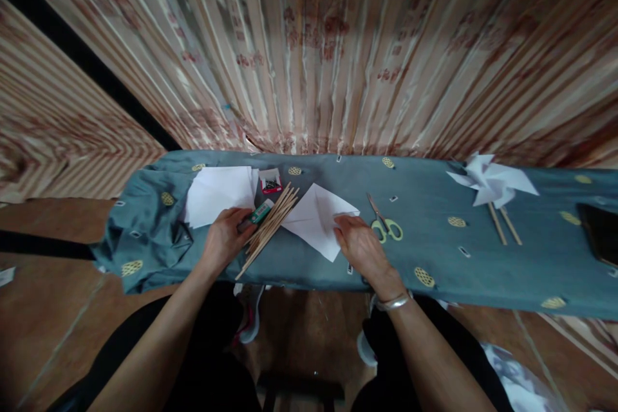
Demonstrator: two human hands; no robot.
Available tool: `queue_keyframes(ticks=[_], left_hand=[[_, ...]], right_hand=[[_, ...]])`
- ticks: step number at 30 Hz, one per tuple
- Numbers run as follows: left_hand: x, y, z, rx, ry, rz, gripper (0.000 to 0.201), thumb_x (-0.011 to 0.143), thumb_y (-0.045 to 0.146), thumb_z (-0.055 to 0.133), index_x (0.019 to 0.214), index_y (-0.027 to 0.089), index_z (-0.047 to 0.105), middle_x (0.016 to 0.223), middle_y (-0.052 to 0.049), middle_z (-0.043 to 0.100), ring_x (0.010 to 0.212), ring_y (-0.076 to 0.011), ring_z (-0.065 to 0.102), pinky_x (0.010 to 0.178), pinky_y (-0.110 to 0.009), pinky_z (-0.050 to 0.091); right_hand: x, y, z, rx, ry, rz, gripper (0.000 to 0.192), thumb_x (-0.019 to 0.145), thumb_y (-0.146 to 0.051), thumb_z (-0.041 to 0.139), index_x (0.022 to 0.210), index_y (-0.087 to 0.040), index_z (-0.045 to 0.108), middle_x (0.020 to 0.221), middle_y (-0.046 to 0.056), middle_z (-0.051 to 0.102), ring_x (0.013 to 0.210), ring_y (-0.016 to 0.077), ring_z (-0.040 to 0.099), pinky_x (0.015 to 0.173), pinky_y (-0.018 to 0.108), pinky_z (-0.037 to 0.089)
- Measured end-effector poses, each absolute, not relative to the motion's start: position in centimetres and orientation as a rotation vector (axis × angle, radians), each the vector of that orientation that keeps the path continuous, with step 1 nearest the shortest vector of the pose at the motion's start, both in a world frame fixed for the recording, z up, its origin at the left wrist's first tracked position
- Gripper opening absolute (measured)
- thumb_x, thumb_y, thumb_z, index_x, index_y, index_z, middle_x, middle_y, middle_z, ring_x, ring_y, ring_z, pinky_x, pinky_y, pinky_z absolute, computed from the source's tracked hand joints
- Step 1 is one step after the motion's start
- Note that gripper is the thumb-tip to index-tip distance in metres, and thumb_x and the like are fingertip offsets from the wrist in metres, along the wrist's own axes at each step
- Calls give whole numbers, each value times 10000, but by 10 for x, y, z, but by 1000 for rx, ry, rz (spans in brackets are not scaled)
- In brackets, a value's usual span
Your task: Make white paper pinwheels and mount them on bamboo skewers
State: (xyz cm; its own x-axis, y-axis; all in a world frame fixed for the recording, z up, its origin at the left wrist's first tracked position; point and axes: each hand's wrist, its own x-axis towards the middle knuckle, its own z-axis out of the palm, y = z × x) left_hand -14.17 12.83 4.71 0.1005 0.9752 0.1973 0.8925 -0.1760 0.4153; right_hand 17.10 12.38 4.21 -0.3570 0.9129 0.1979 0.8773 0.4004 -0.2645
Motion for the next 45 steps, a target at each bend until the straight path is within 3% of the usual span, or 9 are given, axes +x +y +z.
queue_keyframes(ticks=[5, 10, 15, 24, 28, 32, 38, 41, 45], left_hand=[[-114, 122, 50, 2265, 1612, 883, 255, 880, 257, 525, 1077, 177, 664, 1045, -109, 669, 993, -246, 604, 895, -388, 512], [-75, 114, 52, 2434, 1267, 847, 243, 891, 175, 508, 1076, 189, 665, 1124, -90, 659, 1061, -234, 589, 974, -406, 480], [-105, 126, 58, 2249, 1586, 934, 243, 872, 224, 539, 1082, 200, 660, 1079, -92, 660, 1015, -232, 589, 921, -380, 494], [-139, 125, 47, 2210, 1934, 428, 298, 860, 320, 548, 1094, 165, 647, 1033, -107, 655, 1000, -266, 603, 856, -342, 488], [-134, 130, 52, 2179, 1981, 470, 259, 863, 269, 522, 1056, 165, 661, 993, -99, 662, 948, -249, 622, 834, -332, 494], [-122, 126, 65, 2029, 1764, 900, 266, 852, 292, 565, 1054, 155, 671, 993, -89, 677, 927, -212, 626, 846, -308, 496], [-75, 105, 72, 1776, 1230, 1012, 289, 818, 337, 656, 1049, 174, 715, 963, -78, 713, 839, -184, 663, 733, -273, 523], [-63, 103, 69, 1678, 1167, 1041, 326, 793, 328, 690, 1083, 181, 711, 1039, -85, 727, 931, -205, 673, 825, -303, 527], [-66, 106, 66, 1547, 1227, 1058, 364, 752, 365, 719, 1059, 168, 717, 1027, -88, 741, 871, -209, 692, 750, -299, 555]], right_hand=[[171, 125, 47, -1578, -2324, 166, 310, 924, -180, 413, 1119, -127, 648, 1135, 139, 701, 1068, 259, 636, 957, 400, 495], [170, 124, 48, -1578, -2333, 163, 312, 931, -180, 406, 1113, -111, 649, 1147, 149, 695, 1072, 268, 635, 952, 398, 500], [172, 123, 46, -1555, -2340, 152, 293, 924, -184, 422, 1091, -124, 655, 1123, 139, 703, 1065, 272, 634, 936, 403, 506], [173, 122, 44, -1533, -2321, 135, 283, 926, -209, 424, 1056, -125, 661, 1089, 152, 708, 1024, 274, 651, 912, 418, 517], [167, 124, 43, -1450, -2261, 187, 296, 928, -233, 411, 1032, -139, 671, 1066, 163, 710, 1011, 293, 650, 902, 454, 519], [150, 124, 51, -1446, -1983, 494, 278, 891, -317, 505, 1038, -159, 682, 1064, 149, 714, 944, 285, 670, 887, 475, 519], [113, 117, 65, -1123, -1239, 1542, 431, 636, -464, 795, 983, -222, 708, 977, 47, 751, 896, 209, 691, 835, 353, 544], [102, 117, 69, -1091, -926, 1693, 371, 565, -424, 855, 846, -210, 744, 808, 2, 753, 765, 144, 682, 773, 272, 532], [100, 122, 73, -1069, -718, 1727, 322, 520, -380, 890, 738, -189, 751, 746, -5, 741, 684, 104, 660, 637, 198, 514]])
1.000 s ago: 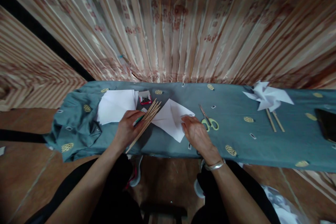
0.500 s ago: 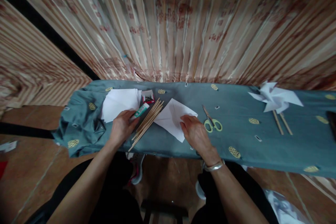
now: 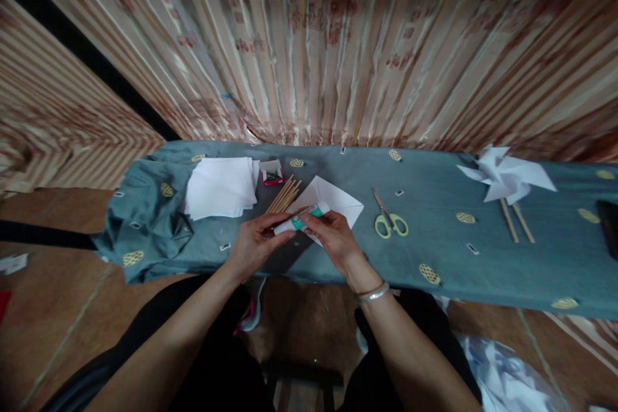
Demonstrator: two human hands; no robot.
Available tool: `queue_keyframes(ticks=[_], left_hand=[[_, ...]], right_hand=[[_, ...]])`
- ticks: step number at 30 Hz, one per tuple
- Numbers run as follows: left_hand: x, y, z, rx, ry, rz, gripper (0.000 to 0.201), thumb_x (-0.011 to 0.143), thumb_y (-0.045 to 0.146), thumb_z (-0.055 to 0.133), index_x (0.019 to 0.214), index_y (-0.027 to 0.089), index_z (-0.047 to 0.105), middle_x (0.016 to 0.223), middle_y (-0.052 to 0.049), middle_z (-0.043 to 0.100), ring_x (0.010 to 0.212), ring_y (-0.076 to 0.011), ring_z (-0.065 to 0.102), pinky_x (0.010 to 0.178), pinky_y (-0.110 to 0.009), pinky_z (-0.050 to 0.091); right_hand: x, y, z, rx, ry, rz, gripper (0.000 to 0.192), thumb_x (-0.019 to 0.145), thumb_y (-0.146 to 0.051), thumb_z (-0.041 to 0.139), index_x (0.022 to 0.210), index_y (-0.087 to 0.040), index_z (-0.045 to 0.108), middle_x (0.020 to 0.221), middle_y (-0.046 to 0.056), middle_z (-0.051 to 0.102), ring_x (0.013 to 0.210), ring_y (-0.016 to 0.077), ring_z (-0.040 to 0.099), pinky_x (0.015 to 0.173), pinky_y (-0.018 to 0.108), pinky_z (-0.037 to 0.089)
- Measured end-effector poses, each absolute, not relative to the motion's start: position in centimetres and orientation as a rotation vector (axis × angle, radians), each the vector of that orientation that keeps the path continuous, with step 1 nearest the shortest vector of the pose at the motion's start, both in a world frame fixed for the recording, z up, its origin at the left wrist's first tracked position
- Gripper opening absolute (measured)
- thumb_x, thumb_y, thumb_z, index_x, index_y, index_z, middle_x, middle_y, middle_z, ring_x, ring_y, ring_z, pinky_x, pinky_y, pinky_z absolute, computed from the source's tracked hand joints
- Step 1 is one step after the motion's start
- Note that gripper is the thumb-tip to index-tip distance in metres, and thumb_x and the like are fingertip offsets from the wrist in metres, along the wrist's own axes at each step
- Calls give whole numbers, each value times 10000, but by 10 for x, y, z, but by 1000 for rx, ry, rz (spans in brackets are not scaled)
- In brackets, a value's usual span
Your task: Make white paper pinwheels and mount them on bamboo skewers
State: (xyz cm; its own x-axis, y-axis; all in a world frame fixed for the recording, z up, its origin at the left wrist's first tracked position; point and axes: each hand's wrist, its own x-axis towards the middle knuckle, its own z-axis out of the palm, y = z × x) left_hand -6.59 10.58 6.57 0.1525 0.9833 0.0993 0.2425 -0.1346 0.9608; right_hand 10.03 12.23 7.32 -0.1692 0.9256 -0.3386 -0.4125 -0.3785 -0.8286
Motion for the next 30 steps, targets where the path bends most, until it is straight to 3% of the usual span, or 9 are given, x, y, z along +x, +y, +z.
queue_keyframes(ticks=[7, 13, 18, 25, 30], left_hand=[[-109, 124, 59, 1782, 1549, 963, 310, 791, 332, 656, 1044, 158, 703, 972, -75, 732, 815, -187, 685, 736, -296, 561], [-128, 141, 48, 2239, 1770, 634, 291, 810, 159, 560, 1076, 166, 678, 1104, -102, 694, 1059, -251, 631, 941, -411, 524], [-127, 144, 40, 2331, 1706, 620, 267, 841, 208, 531, 1061, 165, 677, 1101, -105, 685, 1046, -257, 617, 940, -422, 524], [-87, 142, 37, 2415, 1509, 961, 288, 923, 220, 465, 1167, 181, 613, 1223, -108, 617, 1145, -234, 562, 989, -426, 491], [-34, 124, 38, 2507, 1208, 599, 373, 927, 331, 498, 1271, 201, 561, 1436, -145, 464, 1366, -301, 377, 1084, -534, 383]], right_hand=[[122, 139, 67, -1076, -451, 1586, 327, 484, -371, 913, 688, -203, 722, 719, -24, 734, 561, 72, 614, 466, 151, 483], [136, 144, 56, -1106, -406, 1657, 391, 483, -450, 902, 699, -186, 712, 663, -10, 720, 521, 71, 601, 443, 138, 493], [152, 147, 49, -1081, -483, 1656, 334, 584, -438, 866, 769, -198, 727, 741, 4, 739, 597, 95, 638, 534, 179, 542], [175, 148, 43, -1161, -724, 1423, 302, 610, -372, 857, 846, -236, 726, 824, -24, 742, 749, 110, 664, 767, 241, 540], [165, 151, 40, -1330, -1051, 1157, 287, 660, -409, 801, 872, -243, 701, 837, -3, 732, 768, 172, 663, 765, 331, 517]])
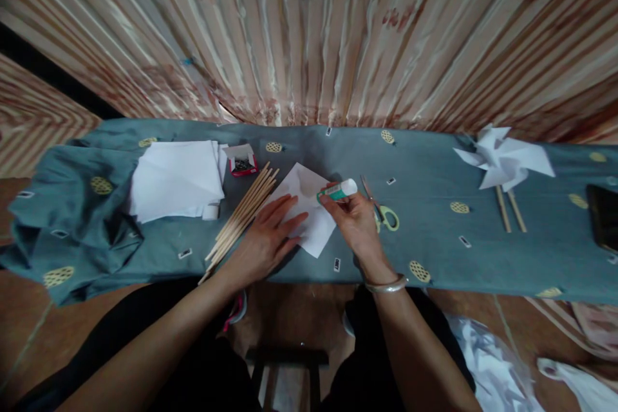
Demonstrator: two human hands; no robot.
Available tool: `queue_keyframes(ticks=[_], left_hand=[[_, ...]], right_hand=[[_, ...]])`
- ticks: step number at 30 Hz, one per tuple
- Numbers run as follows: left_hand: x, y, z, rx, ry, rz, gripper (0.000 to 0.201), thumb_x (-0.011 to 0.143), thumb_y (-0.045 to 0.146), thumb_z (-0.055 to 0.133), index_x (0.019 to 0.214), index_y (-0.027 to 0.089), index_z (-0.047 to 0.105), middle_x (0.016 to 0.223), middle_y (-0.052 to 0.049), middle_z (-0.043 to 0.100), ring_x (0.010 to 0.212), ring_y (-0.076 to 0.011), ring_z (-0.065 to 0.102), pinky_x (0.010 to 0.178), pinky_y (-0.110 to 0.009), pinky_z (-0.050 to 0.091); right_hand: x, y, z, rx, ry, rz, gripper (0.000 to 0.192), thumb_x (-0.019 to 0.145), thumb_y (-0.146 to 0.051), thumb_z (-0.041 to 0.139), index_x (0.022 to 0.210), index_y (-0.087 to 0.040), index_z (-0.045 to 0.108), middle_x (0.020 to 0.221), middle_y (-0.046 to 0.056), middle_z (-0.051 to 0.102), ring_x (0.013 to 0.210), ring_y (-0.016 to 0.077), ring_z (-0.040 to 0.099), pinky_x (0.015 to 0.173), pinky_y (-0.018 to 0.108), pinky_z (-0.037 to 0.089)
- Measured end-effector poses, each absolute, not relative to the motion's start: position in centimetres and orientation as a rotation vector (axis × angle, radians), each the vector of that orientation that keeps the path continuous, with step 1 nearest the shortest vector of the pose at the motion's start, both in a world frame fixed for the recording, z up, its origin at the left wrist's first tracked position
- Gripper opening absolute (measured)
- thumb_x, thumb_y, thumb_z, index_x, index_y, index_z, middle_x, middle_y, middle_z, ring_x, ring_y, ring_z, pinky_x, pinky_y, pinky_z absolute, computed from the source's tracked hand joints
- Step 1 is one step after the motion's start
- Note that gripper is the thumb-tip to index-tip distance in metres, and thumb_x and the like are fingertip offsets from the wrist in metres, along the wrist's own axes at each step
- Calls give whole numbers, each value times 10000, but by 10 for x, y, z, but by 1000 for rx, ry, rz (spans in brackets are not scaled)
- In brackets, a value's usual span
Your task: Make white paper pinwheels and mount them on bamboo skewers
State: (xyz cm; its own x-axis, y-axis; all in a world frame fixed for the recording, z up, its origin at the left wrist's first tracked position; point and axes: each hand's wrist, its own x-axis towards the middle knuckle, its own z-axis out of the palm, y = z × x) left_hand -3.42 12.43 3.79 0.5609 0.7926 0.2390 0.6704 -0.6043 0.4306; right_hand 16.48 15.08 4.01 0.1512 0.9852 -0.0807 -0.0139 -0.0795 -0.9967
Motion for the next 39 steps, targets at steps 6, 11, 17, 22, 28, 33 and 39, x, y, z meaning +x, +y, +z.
queue_keyframes(ticks=[6, 11, 17, 22, 28, 33, 39], left_hand=[[-20, 124, 30, 2483, 1205, 474, 479, 893, 462, 522, 1296, 204, 559, 1499, -186, 362, 1423, -359, 268, 1111, -588, 289], [-21, 125, 25, 2462, 1221, 463, 480, 881, 473, 538, 1260, 181, 582, 1498, -189, 368, 1427, -362, 258, 1116, -569, 289], [-21, 125, 21, 2473, 1208, 464, 507, 880, 480, 538, 1275, 165, 564, 1497, -207, 361, 1429, -372, 251, 1109, -578, 288], [-21, 125, 21, 2466, 1201, 472, 497, 872, 461, 560, 1271, 165, 566, 1504, -210, 353, 1429, -374, 251, 1112, -579, 286], [-21, 125, 20, 2430, 1195, 492, 518, 857, 452, 590, 1293, 175, 553, 1531, -197, 314, 1440, -375, 223, 1118, -581, 278], [-20, 125, 18, 2418, 1193, 505, 527, 861, 476, 573, 1303, 189, 541, 1547, -183, 291, 1446, -367, 210, 1115, -586, 278], [-20, 125, 20, 2418, 1210, 474, 538, 855, 482, 580, 1313, 205, 529, 1544, -176, 303, 1443, -366, 221, 1119, -577, 275]], right_hand=[[159, 153, 39, -1511, -1359, 945, 275, 734, -416, 726, 905, -205, 682, 869, 46, 726, 774, 206, 658, 776, 374, 512], [159, 154, 35, -1548, -1438, 928, 304, 767, -433, 696, 970, -208, 666, 894, 49, 721, 777, 203, 653, 763, 371, 510], [159, 155, 30, -1616, -1517, 831, 325, 774, -466, 684, 964, -203, 670, 880, 54, 720, 758, 202, 649, 748, 367, 505], [157, 154, 32, -1672, -1594, 738, 336, 772, -494, 678, 947, -207, 668, 866, 57, 720, 741, 208, 652, 732, 362, 503], [153, 152, 33, -1642, -1690, 663, 306, 801, -474, 651, 944, -203, 654, 871, 66, 713, 780, 232, 657, 757, 387, 502], [151, 148, 37, -1604, -1772, 641, 278, 836, -438, 621, 1002, -217, 653, 930, 67, 708, 843, 243, 661, 806, 403, 501], [149, 148, 41, -1616, -1821, 615, 304, 838, -449, 626, 1019, -206, 653, 941, 78, 705, 857, 255, 666, 790, 400, 514]])
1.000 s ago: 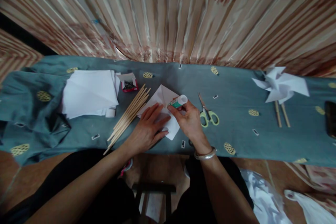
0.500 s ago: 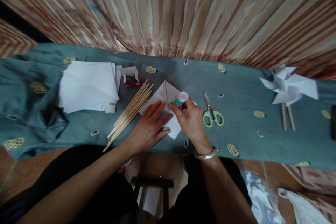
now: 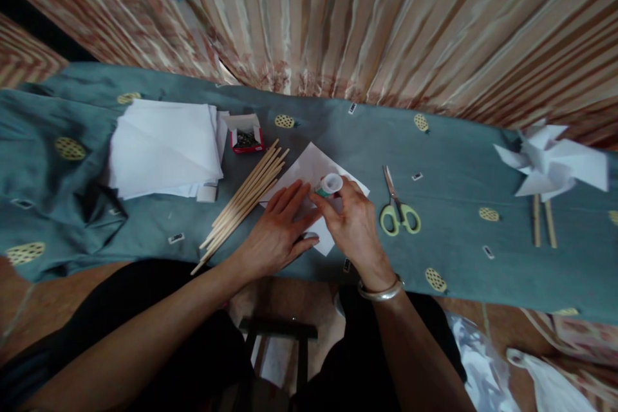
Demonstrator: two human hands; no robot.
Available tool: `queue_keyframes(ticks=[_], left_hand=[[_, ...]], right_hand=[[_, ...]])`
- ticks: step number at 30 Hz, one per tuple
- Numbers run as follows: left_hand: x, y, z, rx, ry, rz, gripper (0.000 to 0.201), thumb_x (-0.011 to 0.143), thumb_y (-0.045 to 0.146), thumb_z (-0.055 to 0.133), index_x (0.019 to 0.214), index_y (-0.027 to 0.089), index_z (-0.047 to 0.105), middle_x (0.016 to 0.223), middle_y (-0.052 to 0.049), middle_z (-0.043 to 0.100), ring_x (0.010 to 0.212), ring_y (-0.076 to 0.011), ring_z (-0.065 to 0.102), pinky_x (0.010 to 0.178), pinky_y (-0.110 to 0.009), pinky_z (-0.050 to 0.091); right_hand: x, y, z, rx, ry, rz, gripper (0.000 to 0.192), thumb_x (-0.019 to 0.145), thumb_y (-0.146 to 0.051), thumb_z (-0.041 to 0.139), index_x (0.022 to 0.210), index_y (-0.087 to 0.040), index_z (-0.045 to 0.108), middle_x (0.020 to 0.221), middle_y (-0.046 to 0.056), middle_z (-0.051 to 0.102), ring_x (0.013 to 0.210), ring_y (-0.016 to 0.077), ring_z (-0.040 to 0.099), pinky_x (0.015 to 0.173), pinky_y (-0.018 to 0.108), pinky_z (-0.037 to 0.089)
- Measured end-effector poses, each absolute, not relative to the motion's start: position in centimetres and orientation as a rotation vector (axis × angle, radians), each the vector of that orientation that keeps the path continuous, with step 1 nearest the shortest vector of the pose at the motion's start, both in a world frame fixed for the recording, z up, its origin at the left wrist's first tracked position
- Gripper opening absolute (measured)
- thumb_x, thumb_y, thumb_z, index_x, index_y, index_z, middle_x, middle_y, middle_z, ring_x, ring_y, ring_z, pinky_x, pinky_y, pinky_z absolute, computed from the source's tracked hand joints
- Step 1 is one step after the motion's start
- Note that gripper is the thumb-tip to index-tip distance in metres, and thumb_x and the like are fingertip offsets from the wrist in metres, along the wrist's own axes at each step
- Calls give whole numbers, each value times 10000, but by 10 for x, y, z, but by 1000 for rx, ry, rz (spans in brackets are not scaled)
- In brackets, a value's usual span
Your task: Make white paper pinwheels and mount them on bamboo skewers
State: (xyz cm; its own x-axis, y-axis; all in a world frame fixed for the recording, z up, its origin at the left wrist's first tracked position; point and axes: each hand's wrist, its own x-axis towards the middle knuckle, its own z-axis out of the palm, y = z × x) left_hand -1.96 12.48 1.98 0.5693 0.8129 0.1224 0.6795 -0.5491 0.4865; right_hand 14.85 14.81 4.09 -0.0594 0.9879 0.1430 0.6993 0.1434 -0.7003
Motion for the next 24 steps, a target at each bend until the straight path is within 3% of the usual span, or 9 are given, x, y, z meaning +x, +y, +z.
queue_keyframes(ticks=[24], left_hand=[[-20, 125, 22, 2423, 1203, 474, 506, 847, 479, 591, 1255, 179, 569, 1527, -189, 328, 1438, -376, 228, 1120, -570, 277]], right_hand=[[151, 144, 51, -1482, -2028, 525, 204, 877, -359, 578, 1020, -223, 627, 961, 69, 690, 912, 249, 651, 805, 392, 531]])
